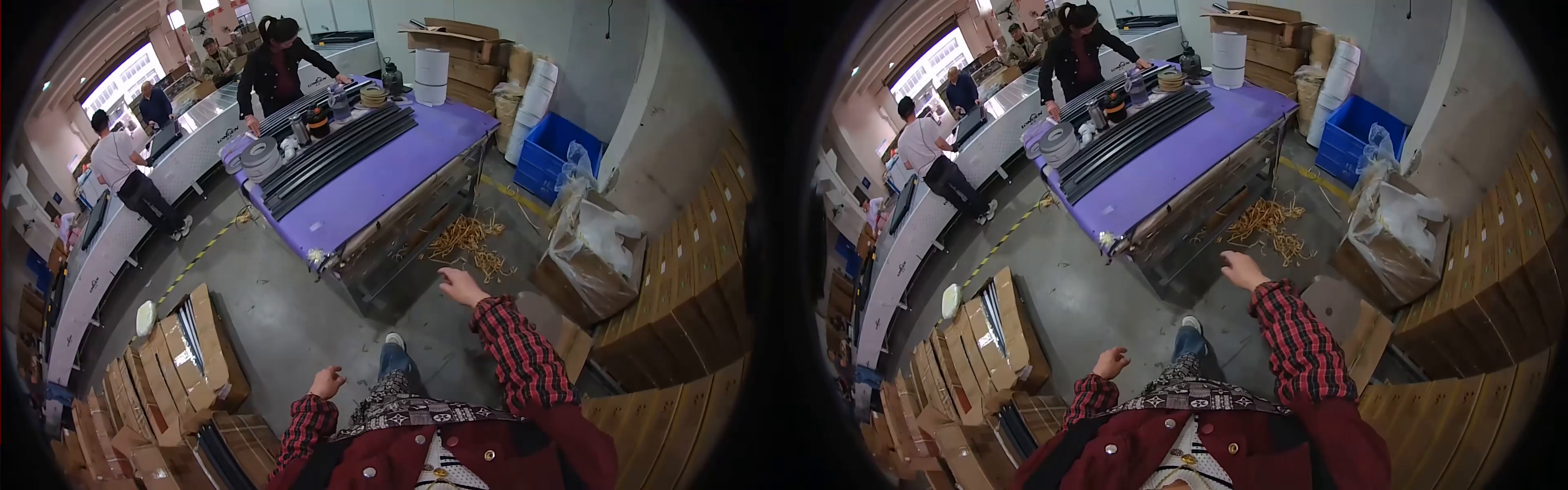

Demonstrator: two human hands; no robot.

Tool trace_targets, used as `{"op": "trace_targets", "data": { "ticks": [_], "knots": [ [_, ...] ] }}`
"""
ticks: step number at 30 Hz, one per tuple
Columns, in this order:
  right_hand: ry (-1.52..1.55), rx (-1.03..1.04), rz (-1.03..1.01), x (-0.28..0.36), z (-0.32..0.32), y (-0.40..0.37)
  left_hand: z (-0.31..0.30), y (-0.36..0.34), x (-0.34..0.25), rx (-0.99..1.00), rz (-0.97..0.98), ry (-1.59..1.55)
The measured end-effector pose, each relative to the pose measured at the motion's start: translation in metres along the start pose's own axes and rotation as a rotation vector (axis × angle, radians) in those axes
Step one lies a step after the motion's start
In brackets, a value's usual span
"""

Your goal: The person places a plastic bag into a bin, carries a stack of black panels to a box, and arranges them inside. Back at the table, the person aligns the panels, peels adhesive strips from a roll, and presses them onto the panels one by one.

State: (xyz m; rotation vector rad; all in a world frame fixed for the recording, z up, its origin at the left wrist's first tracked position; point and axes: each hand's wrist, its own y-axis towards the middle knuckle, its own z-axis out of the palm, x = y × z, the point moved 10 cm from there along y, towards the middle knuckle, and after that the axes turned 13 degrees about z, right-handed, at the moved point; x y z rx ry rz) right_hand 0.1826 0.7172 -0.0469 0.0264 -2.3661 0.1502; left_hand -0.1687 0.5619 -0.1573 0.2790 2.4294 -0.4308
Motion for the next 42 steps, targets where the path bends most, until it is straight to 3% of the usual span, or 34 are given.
{"op": "trace_targets", "data": {
  "ticks": [2, 4, 7, 9, 11, 15, 17, 18, 20, 21, 23, 25, 26, 28, 32, 36, 40, 42],
  "knots": [
    [-0.099, 0.064, -0.181, 0.034, 0.007, 0.043, -0.012, 0.065, 0.011, 0.019, 0.023, 0.006],
    [-0.097, 0.140, -0.228, 0.032, -0.002, 0.077, -0.030, 0.139, 0.022, 0.034, 0.055, 0.005],
    [-0.043, 0.084, 0.020, -0.071, -0.028, 0.142, -0.084, 0.257, 0.012, -0.036, 0.093, 0.048],
    [-0.274, 0.110, 0.300, -0.146, -0.053, 0.162, -0.118, 0.334, -0.001, -0.125, 0.139, 0.089],
    [-0.195, 0.049, 0.392, -0.177, -0.087, 0.158, -0.140, 0.400, -0.009, -0.159, 0.167, 0.126],
    [-0.287, 0.151, 0.485, -0.240, -0.100, 0.200, -0.175, 0.503, -0.020, -0.181, 0.162, 0.157],
    [-0.275, 0.162, 0.450, -0.248, -0.099, 0.260, -0.209, 0.537, -0.012, -0.414, 0.029, 0.294],
    [-0.258, 0.176, 0.392, -0.233, -0.096, 0.302, -0.211, 0.560, -0.004, -0.408, 0.010, 0.290],
    [-0.258, 0.244, 0.315, -0.197, -0.084, 0.386, -0.235, 0.577, 0.013, -0.634, -0.129, 0.515],
    [-0.235, 0.211, 0.222, -0.166, -0.079, 0.436, -0.241, 0.588, 0.012, -0.643, -0.140, 0.593],
    [-0.204, 0.170, -0.068, -0.107, -0.049, 0.525, -0.260, 0.599, 0.004, -0.664, -0.202, 0.649],
    [-0.240, 0.115, -0.384, -0.052, -0.020, 0.600, -0.259, 0.606, 0.015, -0.812, -0.233, 0.790],
    [-0.281, 0.071, -0.495, -0.024, -0.009, 0.623, -0.256, 0.614, 0.024, -0.715, -0.299, 0.721],
    [-0.320, 0.121, -0.632, 0.031, 0.012, 0.656, -0.255, 0.621, 0.028, -0.712, -0.266, 0.806],
    [-0.444, 0.289, -0.883, 0.052, 0.060, 0.684, -0.251, 0.634, 0.036, -0.552, -0.329, 0.649],
    [-0.409, 0.513, -0.818, 0.039, 0.059, 0.695, -0.236, 0.638, 0.020, -0.501, -0.362, 0.579],
    [-0.415, 0.607, -0.728, -0.012, 0.004, 0.690, -0.216, 0.653, -0.048, -0.369, -0.241, 0.284],
    [-0.510, 0.656, -0.656, -0.045, -0.012, 0.687, -0.178, 0.668, -0.065, -0.241, -0.196, 0.140]
  ]
}}
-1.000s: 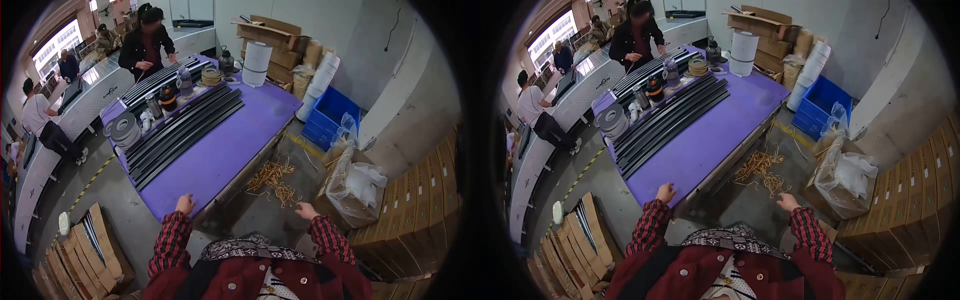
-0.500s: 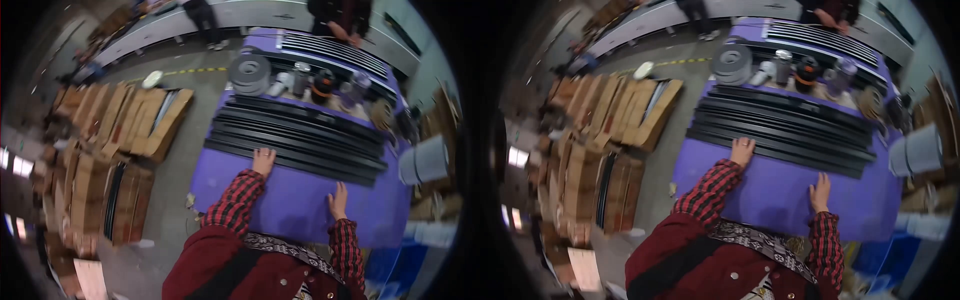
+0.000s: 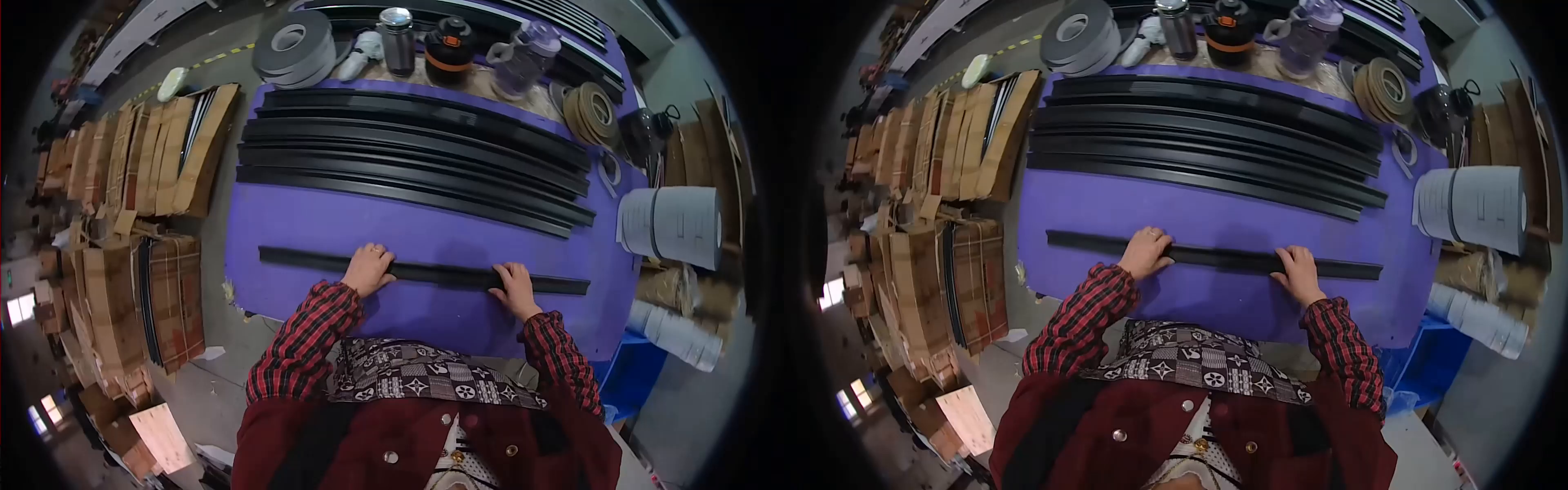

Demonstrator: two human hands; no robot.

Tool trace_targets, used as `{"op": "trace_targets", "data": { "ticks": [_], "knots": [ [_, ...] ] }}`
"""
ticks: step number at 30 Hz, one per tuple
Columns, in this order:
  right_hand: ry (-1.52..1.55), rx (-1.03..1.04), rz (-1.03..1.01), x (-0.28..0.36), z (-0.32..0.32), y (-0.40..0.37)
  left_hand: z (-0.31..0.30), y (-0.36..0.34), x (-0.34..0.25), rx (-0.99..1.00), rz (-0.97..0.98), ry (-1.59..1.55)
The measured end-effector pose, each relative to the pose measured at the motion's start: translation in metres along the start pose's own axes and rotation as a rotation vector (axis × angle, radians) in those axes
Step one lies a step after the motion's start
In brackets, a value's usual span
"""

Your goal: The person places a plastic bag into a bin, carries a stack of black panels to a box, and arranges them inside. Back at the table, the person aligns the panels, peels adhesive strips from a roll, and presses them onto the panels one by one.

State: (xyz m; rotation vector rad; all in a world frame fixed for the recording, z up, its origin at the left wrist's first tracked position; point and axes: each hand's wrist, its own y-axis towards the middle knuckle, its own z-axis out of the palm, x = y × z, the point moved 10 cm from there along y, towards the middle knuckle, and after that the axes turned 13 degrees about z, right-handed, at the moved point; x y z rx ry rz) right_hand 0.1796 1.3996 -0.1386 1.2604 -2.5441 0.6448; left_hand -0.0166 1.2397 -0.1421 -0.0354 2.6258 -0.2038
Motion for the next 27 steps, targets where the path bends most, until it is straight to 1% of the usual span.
{"op": "trace_targets", "data": {
  "ticks": [1, 2, 3, 4, 6, 8, 9, 11, 13, 15, 17, 19, 20, 21, 23, 24, 25, 27],
  "knots": [
    [0.000, -0.002, 0.022, -0.005, -0.001, -0.008, 0.016, 0.000, -0.008, 0.070, -0.008, -0.152],
    [0.032, -0.033, -0.022, -0.003, -0.006, -0.014, 0.016, 0.007, -0.004, 0.078, 0.006, -0.151],
    [0.067, -0.065, -0.066, 0.001, -0.012, -0.020, -0.015, 0.016, 0.009, -0.148, -0.029, -0.130],
    [0.100, -0.152, -0.059, 0.007, -0.025, -0.015, -0.043, 0.018, 0.023, -0.367, -0.065, -0.115],
    [0.150, -0.335, -0.049, 0.018, -0.043, 0.019, -0.082, 0.023, 0.063, -0.600, -0.180, 0.177],
    [0.162, -0.499, -0.017, 0.029, -0.055, 0.055, -0.092, 0.039, 0.082, -0.537, -0.196, 0.371],
    [0.154, -0.567, 0.023, 0.034, -0.060, 0.069, -0.094, 0.043, 0.082, -0.504, -0.160, 0.420],
    [0.107, -0.597, 0.062, 0.038, -0.053, 0.089, -0.092, 0.050, 0.084, -0.448, -0.106, 0.469],
    [0.049, -0.537, 0.060, 0.043, -0.044, 0.096, -0.083, 0.049, 0.090, -0.411, -0.057, 0.443],
    [-0.030, -0.374, 0.064, 0.038, -0.020, 0.101, -0.064, 0.044, 0.079, -0.301, 0.069, 0.512],
    [0.008, -0.439, 0.058, 0.036, -0.029, 0.084, -0.060, 0.036, 0.086, -0.398, 0.061, 0.380],
    [-0.001, -0.508, 0.094, 0.029, -0.037, 0.082, -0.063, 0.038, 0.092, -0.421, -0.019, 0.302],
    [0.014, -0.555, 0.095, 0.028, -0.040, 0.080, -0.065, 0.042, 0.090, -0.431, -0.024, 0.336],
    [0.010, -0.557, 0.108, 0.027, -0.043, 0.084, -0.069, 0.045, 0.087, -0.438, -0.035, 0.373],
    [-0.047, -0.541, 0.084, 0.033, -0.050, 0.091, -0.068, 0.052, 0.082, -0.394, -0.041, 0.403],
    [-0.106, -0.538, 0.106, 0.032, -0.049, 0.093, -0.068, 0.054, 0.081, -0.367, -0.059, 0.417],
    [-0.096, -0.544, 0.107, 0.031, -0.051, 0.093, -0.070, 0.055, 0.082, -0.341, -0.079, 0.434],
    [-0.187, -0.582, 0.088, 0.034, -0.052, 0.091, -0.069, 0.058, 0.084, -0.325, -0.077, 0.451]
  ]
}}
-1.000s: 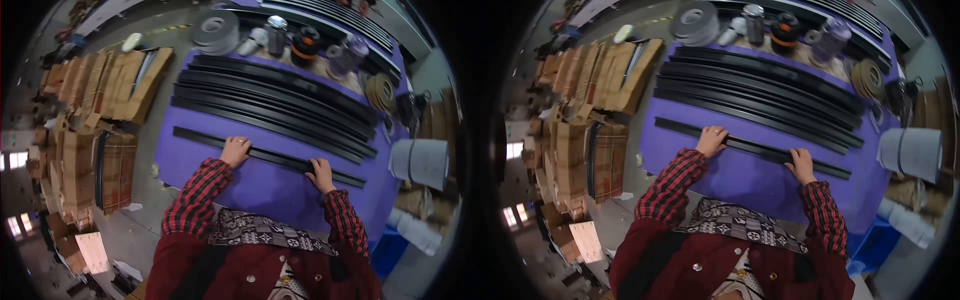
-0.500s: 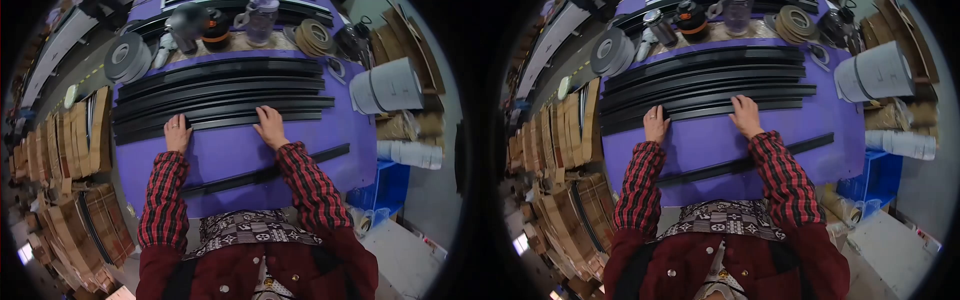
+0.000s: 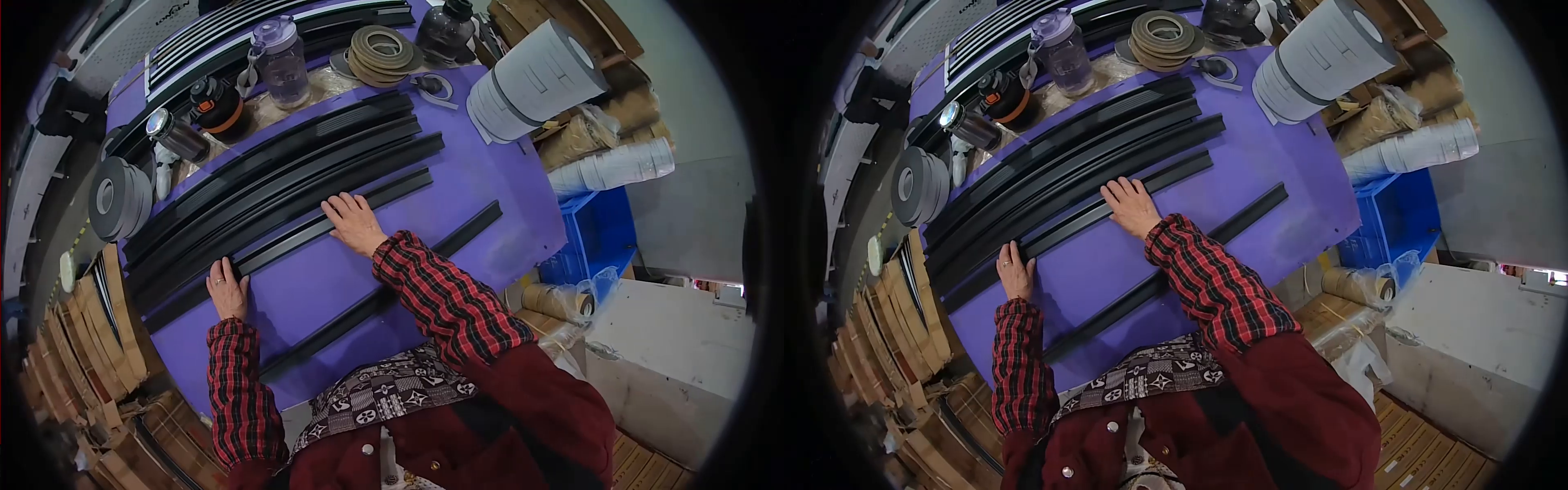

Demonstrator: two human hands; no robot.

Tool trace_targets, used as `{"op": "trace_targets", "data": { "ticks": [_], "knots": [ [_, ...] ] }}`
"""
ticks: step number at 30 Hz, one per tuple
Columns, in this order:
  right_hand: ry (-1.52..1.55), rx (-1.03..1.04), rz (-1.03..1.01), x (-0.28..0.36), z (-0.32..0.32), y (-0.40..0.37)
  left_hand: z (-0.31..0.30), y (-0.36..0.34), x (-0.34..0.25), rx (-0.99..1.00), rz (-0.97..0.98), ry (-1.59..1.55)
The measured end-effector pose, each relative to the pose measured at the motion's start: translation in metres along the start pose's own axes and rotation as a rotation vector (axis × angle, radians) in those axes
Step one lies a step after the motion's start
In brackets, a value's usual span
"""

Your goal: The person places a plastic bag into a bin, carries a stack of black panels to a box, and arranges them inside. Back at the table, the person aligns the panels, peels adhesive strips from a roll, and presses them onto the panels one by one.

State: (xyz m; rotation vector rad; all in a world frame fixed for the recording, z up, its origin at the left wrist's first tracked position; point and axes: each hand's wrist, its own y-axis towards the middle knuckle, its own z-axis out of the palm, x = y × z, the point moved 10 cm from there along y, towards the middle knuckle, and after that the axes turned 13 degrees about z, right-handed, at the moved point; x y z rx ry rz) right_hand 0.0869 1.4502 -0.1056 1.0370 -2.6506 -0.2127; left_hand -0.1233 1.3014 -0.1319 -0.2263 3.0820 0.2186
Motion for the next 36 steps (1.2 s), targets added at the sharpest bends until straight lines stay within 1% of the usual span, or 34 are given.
{"op": "trace_targets", "data": {
  "ticks": [2, 4, 5, 6, 7, 9, 10, 11, 13, 14, 16, 19, 20, 22, 24, 25, 26, 28, 30, 31, 32, 34, 35, 36],
  "knots": [
    [0.016, 0.014, -0.024, -0.005, 0.004, 0.003, 0.006, -0.002, 0.001, 0.022, 0.000, 0.001],
    [0.026, 0.017, -0.045, -0.011, 0.006, 0.002, 0.008, 0.006, -0.002, 0.087, 0.052, 0.008],
    [0.052, 0.094, -0.071, -0.014, 0.013, 0.000, 0.005, 0.010, -0.005, 0.083, 0.062, 0.010],
    [0.077, 0.175, -0.090, -0.018, 0.020, -0.005, 0.006, 0.009, -0.012, 0.141, 0.083, -0.046],
    [0.070, 0.177, -0.069, -0.029, 0.015, -0.011, 0.010, 0.008, -0.023, 0.203, 0.108, -0.107],
    [0.117, 0.320, -0.052, -0.058, 0.012, -0.031, 0.012, 0.005, -0.061, 0.200, 0.183, -0.213],
    [0.181, 0.198, -0.070, -0.074, -0.006, -0.041, 0.014, 0.002, -0.084, 0.203, 0.206, -0.277],
    [0.191, 0.216, -0.049, -0.094, -0.011, -0.053, 0.010, 0.002, -0.110, 0.137, 0.266, -0.328],
    [0.210, 0.247, -0.010, -0.123, -0.026, -0.074, 0.014, -0.002, -0.148, 0.113, 0.304, -0.404],
    [0.208, 0.258, -0.010, -0.132, -0.031, -0.083, 0.016, -0.004, -0.161, 0.122, 0.295, -0.433],
    [0.208, 0.319, 0.065, -0.148, -0.035, -0.094, 0.016, -0.009, -0.178, 0.126, 0.298, -0.450],
    [0.248, 0.310, 0.097, -0.147, -0.044, -0.105, 0.014, -0.024, -0.185, 0.152, 0.294, -0.459],
    [0.234, 0.324, 0.116, -0.146, -0.044, -0.110, 0.017, -0.032, -0.185, 0.158, 0.297, -0.428],
    [0.231, 0.352, 0.120, -0.143, -0.046, -0.121, 0.014, -0.046, -0.188, 0.138, 0.292, -0.467],
    [0.230, 0.374, 0.105, -0.138, -0.053, -0.130, 0.012, -0.052, -0.193, 0.152, 0.341, -0.492],
    [0.214, 0.385, 0.101, -0.133, -0.054, -0.128, 0.012, -0.053, -0.190, 0.155, 0.369, -0.529],
    [0.227, 0.377, 0.080, -0.125, -0.050, -0.118, 0.020, -0.049, -0.171, 0.198, 0.317, -0.595],
    [0.261, 0.368, 0.091, -0.116, -0.048, -0.107, 0.005, -0.015, -0.105, -0.065, 0.136, -0.493],
    [0.304, 0.150, -0.007, -0.081, -0.054, -0.063, -0.027, 0.026, -0.053, -0.234, 0.005, -0.235],
    [0.319, 0.047, -0.055, -0.064, -0.056, -0.037, -0.026, 0.043, -0.032, -0.236, -0.019, -0.151],
    [0.300, -0.003, -0.069, -0.046, -0.055, -0.010, -0.027, 0.058, -0.014, -0.243, -0.037, -0.073],
    [0.295, -0.031, -0.020, -0.029, -0.039, 0.034, -0.010, 0.076, 0.009, -0.075, -0.045, 0.053],
    [0.274, -0.036, 0.003, -0.025, -0.027, 0.051, 0.007, 0.073, 0.020, 0.022, -0.085, 0.056],
    [0.215, 0.002, 0.020, -0.021, -0.009, 0.058, 0.011, 0.070, 0.019, 0.018, -0.055, 0.081]
  ]
}}
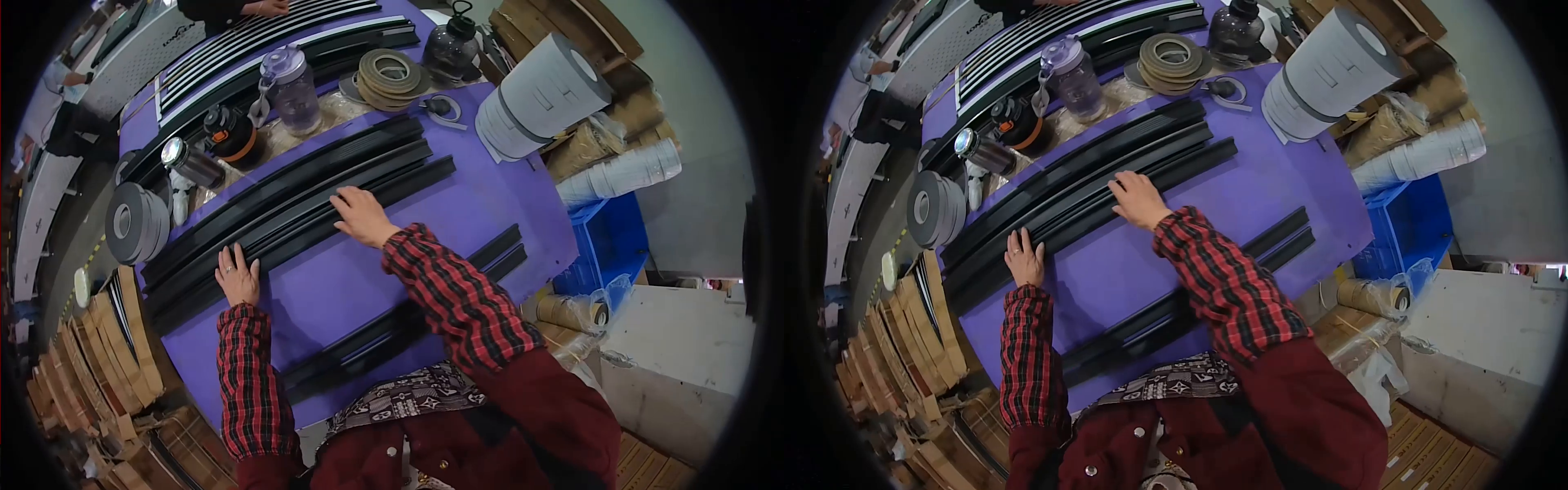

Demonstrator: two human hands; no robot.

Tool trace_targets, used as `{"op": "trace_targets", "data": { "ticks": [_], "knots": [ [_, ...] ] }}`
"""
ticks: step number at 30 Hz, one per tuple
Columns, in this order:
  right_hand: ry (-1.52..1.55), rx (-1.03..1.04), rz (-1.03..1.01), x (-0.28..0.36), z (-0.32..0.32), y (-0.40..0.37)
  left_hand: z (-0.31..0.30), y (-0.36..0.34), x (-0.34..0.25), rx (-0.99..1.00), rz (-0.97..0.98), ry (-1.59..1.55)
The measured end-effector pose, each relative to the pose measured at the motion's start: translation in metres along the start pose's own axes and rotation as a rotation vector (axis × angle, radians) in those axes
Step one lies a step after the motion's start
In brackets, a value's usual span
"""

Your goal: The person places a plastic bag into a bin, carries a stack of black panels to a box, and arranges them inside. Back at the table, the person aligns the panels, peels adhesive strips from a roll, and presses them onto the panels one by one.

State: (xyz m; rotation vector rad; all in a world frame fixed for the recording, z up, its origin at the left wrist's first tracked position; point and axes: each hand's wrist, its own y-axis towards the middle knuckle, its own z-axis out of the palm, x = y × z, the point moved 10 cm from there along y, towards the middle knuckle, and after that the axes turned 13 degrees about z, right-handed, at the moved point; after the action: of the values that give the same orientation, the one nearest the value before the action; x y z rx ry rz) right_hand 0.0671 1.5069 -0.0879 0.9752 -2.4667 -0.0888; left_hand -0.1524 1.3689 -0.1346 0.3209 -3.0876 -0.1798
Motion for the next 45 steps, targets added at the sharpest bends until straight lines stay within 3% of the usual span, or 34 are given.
{"op": "trace_targets", "data": {
  "ticks": [5, 15, 16, 17, 19, 20, 24, 29, 31, 35, 36, 37, 39, 40, 42, 44, 45],
  "knots": [
    [-0.171, -0.011, -0.061, 0.010, 0.024, -0.011, -0.008, -0.021, -0.022, 0.030, 0.074, 0.016],
    [0.072, 0.154, -0.030, -0.029, -0.006, -0.125, -0.012, -0.097, -0.115, 0.228, 0.251, -0.383],
    [0.092, 0.251, -0.019, -0.037, -0.003, -0.134, -0.018, -0.095, -0.121, 0.229, 0.288, -0.445],
    [0.112, 0.346, -0.008, -0.042, 0.005, -0.139, -0.034, -0.081, -0.108, 0.115, 0.259, -0.392],
    [0.118, 0.124, -0.051, -0.030, -0.015, -0.109, -0.039, -0.051, -0.041, -0.143, 0.043, -0.291],
    [0.112, 0.004, -0.062, -0.024, -0.021, -0.087, -0.033, -0.036, -0.025, -0.130, 0.028, -0.179],
    [0.049, -0.085, 0.022, -0.014, -0.007, -0.012, -0.020, -0.009, -0.008, -0.093, 0.097, 0.043],
    [-0.036, -0.041, 0.030, -0.021, 0.004, -0.007, -0.015, -0.007, 0.000, 0.101, 0.166, -0.139],
    [0.009, 0.237, 0.099, -0.033, 0.023, -0.021, -0.019, -0.009, -0.007, 0.151, 0.184, -0.213],
    [0.080, 0.408, 0.084, -0.034, 0.029, -0.052, -0.013, -0.028, -0.035, 0.213, 0.245, -0.296],
    [0.073, 0.328, -0.009, -0.028, 0.022, -0.056, -0.008, -0.034, -0.045, 0.249, 0.284, -0.284],
    [0.076, 0.330, -0.007, -0.029, 0.023, -0.062, -0.016, -0.042, -0.061, 0.161, 0.370, -0.251],
    [0.088, 0.539, 0.042, -0.033, 0.039, -0.079, -0.007, -0.051, -0.068, 0.246, 0.356, -0.258],
    [0.091, 0.540, 0.047, -0.032, 0.036, -0.081, 0.001, -0.056, -0.069, 0.329, 0.339, -0.264],
    [0.032, 0.585, -0.011, -0.029, 0.036, -0.086, 0.005, -0.057, -0.072, 0.310, 0.335, -0.254],
    [-0.045, 0.189, -0.151, -0.026, 0.003, -0.080, -0.002, -0.052, -0.076, 0.222, 0.331, -0.228],
    [-0.075, 0.139, -0.114, -0.036, -0.006, -0.078, -0.010, -0.047, -0.084, 0.155, 0.336, -0.209]
  ]
}}
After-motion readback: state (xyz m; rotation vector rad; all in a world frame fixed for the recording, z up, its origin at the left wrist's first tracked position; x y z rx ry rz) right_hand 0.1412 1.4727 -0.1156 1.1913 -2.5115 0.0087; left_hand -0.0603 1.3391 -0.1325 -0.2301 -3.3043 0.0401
